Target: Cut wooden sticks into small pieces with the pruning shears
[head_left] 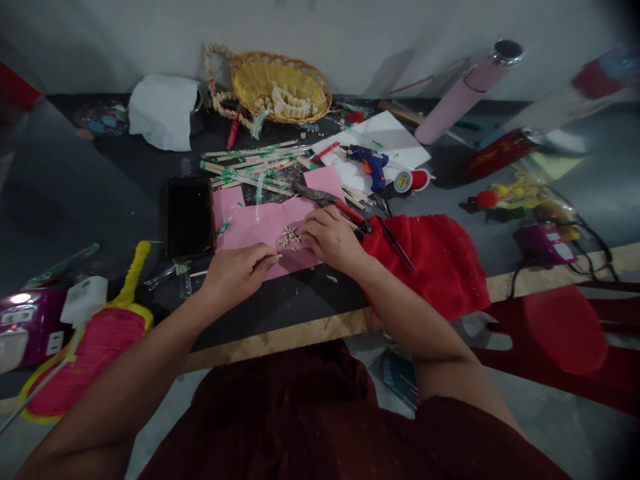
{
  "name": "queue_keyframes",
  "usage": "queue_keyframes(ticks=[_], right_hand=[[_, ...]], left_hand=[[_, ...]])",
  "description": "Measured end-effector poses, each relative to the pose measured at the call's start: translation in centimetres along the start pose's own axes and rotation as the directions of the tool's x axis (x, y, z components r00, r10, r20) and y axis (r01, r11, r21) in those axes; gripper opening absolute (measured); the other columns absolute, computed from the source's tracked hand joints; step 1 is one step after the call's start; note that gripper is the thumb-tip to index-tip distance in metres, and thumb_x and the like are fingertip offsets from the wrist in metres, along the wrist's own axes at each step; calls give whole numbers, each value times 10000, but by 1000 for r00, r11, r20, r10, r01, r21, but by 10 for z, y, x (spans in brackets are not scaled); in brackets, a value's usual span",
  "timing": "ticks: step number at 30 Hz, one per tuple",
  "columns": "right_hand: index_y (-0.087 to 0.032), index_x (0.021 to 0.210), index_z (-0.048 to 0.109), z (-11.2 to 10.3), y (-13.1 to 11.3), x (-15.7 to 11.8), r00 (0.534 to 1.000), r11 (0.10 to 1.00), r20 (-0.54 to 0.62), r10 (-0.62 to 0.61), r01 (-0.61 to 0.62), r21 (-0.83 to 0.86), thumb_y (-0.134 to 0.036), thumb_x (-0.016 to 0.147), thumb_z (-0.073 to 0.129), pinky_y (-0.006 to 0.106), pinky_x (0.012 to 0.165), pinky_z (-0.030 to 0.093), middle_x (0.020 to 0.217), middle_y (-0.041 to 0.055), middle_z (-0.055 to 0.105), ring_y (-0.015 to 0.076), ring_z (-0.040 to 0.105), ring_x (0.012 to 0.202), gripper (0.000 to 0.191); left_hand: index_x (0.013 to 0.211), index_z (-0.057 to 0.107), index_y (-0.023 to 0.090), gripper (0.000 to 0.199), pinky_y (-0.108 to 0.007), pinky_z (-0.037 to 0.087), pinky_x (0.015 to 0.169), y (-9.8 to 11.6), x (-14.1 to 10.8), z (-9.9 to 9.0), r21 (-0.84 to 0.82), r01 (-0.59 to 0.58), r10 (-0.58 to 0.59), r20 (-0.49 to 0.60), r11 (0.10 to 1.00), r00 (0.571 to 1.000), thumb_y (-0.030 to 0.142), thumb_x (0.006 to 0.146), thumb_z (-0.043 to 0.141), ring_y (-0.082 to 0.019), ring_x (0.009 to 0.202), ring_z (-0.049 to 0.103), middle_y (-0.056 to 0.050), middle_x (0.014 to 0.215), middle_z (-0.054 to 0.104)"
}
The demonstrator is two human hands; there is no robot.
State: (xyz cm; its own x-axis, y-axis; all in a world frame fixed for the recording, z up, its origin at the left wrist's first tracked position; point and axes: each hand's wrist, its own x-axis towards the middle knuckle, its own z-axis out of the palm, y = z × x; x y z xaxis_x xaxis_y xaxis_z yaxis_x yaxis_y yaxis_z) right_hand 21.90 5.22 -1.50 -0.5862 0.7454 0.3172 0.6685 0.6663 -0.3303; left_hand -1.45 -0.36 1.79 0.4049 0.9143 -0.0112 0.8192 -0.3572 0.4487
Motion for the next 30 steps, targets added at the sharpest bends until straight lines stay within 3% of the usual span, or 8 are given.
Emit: queue_keyframes(ticks=[10,20,25,30], right_hand=[[-227,1149,668,2,-3,0,999,998,15,37,-37,-42,-71,856,491,410,898,429,1110,101,601,259,431,1008,376],[-193,1067,689,-1,-6,2,999,1000,-41,-7,7,-19,-87,871,476,406,900,430,1076,97,623,240,437,971,308],[-233,985,723,0,-7,0,998,998,-22,-60,60,12,-134,880,514,395,892,428,1082,80,616,231,439,981,254],[-210,981,708,-4,-3,0,998,1000,-68,-15,14,-6,-87,863,494,409,919,416,1101,86,618,233,441,1003,274]], left_hand=[[973,676,238,295,-233,372,588,0,1,0,-27,35,-34,32,999,999,418,943,444,-139,685,651,-1,828,734],[967,670,235,283,-236,388,594,1,1,-2,-33,25,-24,37,999,999,398,945,439,-154,729,672,-5,862,744],[976,671,235,282,-240,395,607,1,1,-2,-33,27,-26,49,999,998,395,945,441,-163,759,682,-10,890,748],[971,672,244,280,-231,385,585,1,1,-2,-14,12,-11,33,1000,999,407,943,447,-144,712,673,-1,865,752]])
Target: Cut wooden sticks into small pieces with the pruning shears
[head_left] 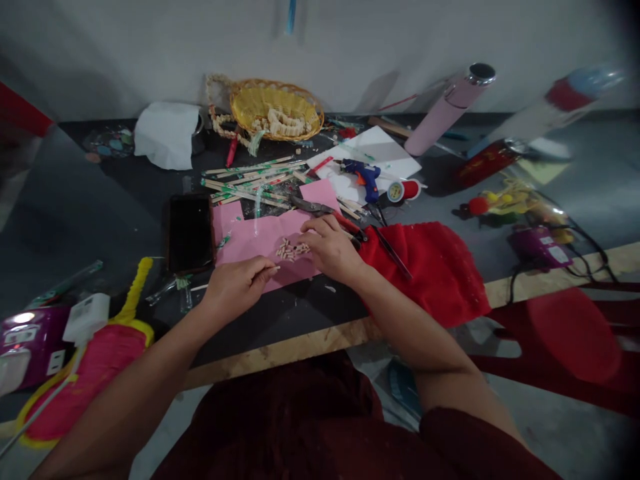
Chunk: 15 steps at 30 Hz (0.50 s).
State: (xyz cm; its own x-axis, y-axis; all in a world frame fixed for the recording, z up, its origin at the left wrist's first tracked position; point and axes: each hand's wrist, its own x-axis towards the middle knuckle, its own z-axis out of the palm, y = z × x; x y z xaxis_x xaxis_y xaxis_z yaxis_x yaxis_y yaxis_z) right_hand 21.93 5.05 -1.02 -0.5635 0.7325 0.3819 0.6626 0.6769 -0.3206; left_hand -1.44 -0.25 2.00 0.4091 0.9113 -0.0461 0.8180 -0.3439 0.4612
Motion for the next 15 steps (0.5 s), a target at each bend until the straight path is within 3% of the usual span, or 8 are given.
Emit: queue_keyframes(ticks=[7,12,15], right_hand=[[-210,809,723,-2,2,1,999,1000,33,-3,3,14,-123,853,552,396,888,426,1053,76,632,232,432,977,196],[-212,883,730,-1,3,0,1000,1000,-3,19,-20,-16,-75,839,539,398,897,421,1062,74,635,234,435,1000,238],[-210,806,725,-1,3,0,1000,1000,16,-6,6,-1,-136,858,561,381,884,428,1036,66,640,228,441,975,188]], left_hand=[[974,675,234,299,-231,385,586,1,0,1,-1,8,-8,3,1000,1000,419,945,441,-147,716,673,-1,864,750],[982,670,241,301,-233,387,601,1,0,1,13,30,-30,28,999,999,420,948,429,-149,734,675,6,857,744],[980,668,238,303,-233,389,606,1,0,1,2,25,-25,22,1000,999,420,949,427,-152,746,676,3,863,743]])
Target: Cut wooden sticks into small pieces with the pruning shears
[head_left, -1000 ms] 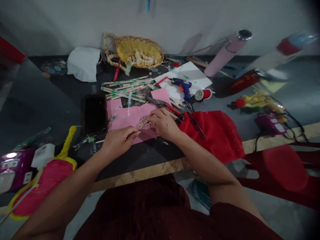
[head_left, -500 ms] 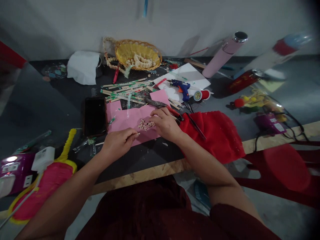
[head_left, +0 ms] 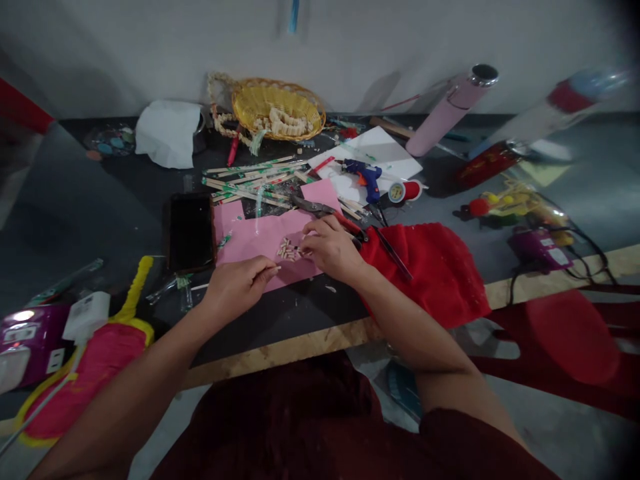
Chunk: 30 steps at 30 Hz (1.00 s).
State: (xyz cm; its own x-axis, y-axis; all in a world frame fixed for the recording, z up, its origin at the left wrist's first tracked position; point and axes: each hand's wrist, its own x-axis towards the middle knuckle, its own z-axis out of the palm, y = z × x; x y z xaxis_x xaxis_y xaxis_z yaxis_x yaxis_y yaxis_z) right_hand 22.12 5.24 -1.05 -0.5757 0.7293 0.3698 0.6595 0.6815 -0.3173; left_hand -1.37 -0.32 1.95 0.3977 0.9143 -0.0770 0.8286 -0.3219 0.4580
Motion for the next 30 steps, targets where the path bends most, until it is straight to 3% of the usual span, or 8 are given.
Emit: queue_keyframes(ticks=[4,7,13,26,30], right_hand=[[-193,874,713,0,0,0,1000,1000,-16,13,-13,-14,-113,876,505,382,896,420,1045,74,645,222,456,985,223],[-185,957,701,0,0,0,1000,1000,-22,18,-19,-25,-186,904,507,399,893,423,1048,83,647,228,469,990,201],[-179,855,718,3,-5,2,999,999,-7,40,-40,-29,-232,903,531,403,873,441,1009,79,665,231,477,954,200],[-168,878,684,1,-13,2,993,996,91,77,-73,-46,-234,908,525,423,891,429,1054,98,655,245,482,982,175],[-168,908,645,3,-7,4,995,997,57,76,-74,-37,-202,920,477,422,905,417,1063,108,655,249,496,979,171]], left_hand=[[967,666,236,298,-234,386,605,1,-1,0,-9,0,0,-1,1000,1000,414,950,428,-151,739,674,4,860,740],[971,669,234,299,-239,380,602,2,0,-1,3,15,-15,13,1000,1000,415,948,432,-163,745,677,-2,848,740],[986,671,242,291,-240,383,611,2,0,0,-10,16,-15,12,1000,1000,410,946,437,-160,749,677,-3,855,740],[980,668,240,285,-245,380,603,2,1,0,26,6,-7,22,1000,1000,399,950,432,-162,763,684,0,870,743],[976,669,242,289,-243,394,607,2,1,0,17,4,-4,1,1000,1000,403,948,431,-162,762,686,1,873,745]])
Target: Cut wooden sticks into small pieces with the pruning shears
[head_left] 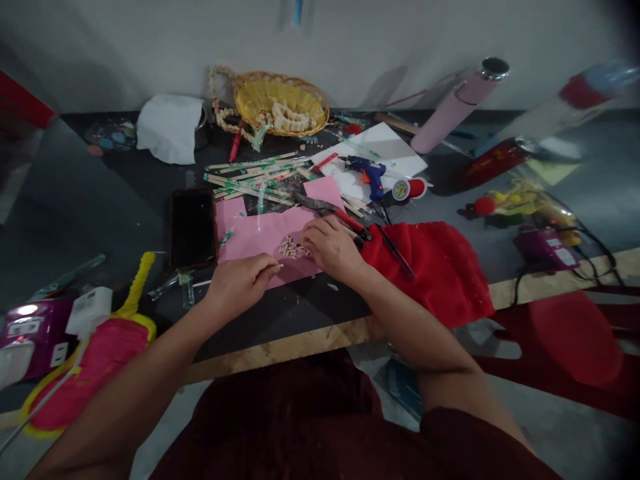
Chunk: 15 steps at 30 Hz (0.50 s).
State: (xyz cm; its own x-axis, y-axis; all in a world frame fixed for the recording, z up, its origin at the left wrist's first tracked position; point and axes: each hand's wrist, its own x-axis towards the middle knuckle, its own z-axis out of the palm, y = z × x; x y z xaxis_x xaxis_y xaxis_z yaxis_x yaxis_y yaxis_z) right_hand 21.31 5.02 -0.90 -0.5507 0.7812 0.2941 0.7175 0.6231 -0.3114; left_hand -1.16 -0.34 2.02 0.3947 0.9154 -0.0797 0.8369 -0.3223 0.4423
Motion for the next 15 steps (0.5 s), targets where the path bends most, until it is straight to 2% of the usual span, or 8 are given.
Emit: queue_keyframes(ticks=[4,7,10,15], right_hand=[[-195,913,595,-2,0,2,994,995,-95,48,-39,94,-193,936,436,383,857,434,915,80,658,225,553,893,161],[-199,914,569,-3,-10,2,990,959,-142,-6,46,278,-192,944,427,335,824,456,894,64,652,191,576,887,146],[-196,922,564,-3,-24,0,987,896,-140,-78,131,425,-184,929,465,315,818,473,903,61,648,172,581,893,100],[-203,920,541,-1,-36,-3,994,845,-112,-14,72,530,-201,906,520,292,755,487,899,51,633,155,590,847,25]], left_hand=[[1010,668,247,281,-251,427,644,0,0,0,-23,9,-9,-20,1000,1000,395,948,438,-171,814,694,-1,932,749],[1027,665,251,260,-259,450,684,-1,-1,2,-45,12,-15,-75,999,997,377,942,454,-178,878,693,2,990,746],[1031,664,237,241,-264,465,720,-2,-1,3,-57,-1,-7,-145,998,989,339,933,469,-182,911,691,-11,1021,742],[1088,649,230,266,-261,480,737,0,-2,3,-104,14,-31,-163,994,986,322,941,448,-177,897,697,-16,1043,741]])
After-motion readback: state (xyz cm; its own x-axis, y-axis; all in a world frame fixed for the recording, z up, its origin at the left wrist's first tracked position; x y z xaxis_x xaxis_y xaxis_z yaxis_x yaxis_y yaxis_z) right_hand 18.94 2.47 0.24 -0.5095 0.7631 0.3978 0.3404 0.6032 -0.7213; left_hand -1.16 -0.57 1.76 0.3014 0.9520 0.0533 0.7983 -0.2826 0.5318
